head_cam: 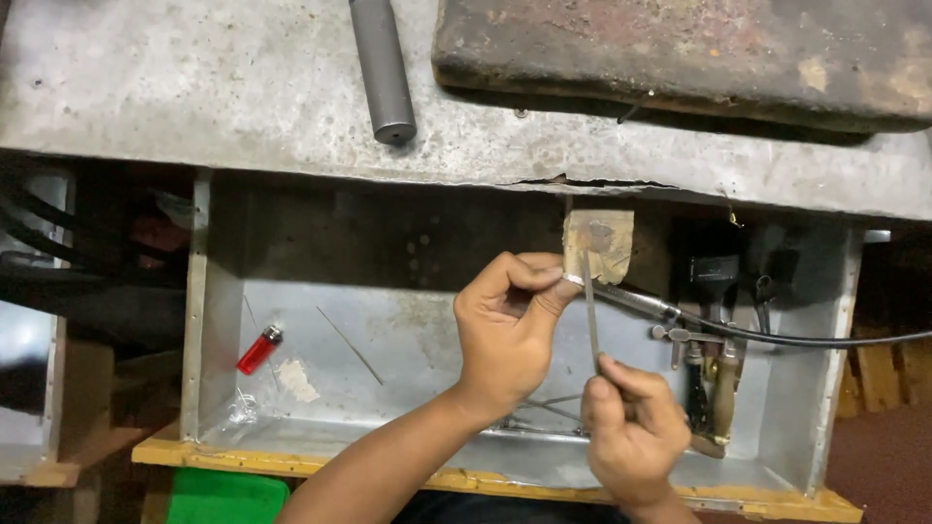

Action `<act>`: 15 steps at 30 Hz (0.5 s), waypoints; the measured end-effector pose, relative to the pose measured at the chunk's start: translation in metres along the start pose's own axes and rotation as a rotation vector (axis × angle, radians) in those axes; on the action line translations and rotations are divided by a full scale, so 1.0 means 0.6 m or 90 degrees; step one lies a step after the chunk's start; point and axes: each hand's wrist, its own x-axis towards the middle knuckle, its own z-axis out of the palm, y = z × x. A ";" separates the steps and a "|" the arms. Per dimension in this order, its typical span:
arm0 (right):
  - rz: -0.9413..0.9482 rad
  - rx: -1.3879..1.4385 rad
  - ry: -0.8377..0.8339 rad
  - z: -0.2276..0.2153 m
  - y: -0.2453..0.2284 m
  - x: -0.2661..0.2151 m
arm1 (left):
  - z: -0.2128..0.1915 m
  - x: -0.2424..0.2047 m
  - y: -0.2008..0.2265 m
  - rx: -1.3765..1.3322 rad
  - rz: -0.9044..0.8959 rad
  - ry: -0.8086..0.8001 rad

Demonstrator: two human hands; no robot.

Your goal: The person holds a small metal ring and uses a metal file to smooth its edges. They rotate the ring frequently to work on different sides, occasionally pausing to inspect the surface. The task continues with repetitive filing motions until the end of the clip.

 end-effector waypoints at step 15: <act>0.161 0.223 0.079 0.013 0.019 -0.033 | 0.003 0.024 0.029 0.059 0.061 -0.016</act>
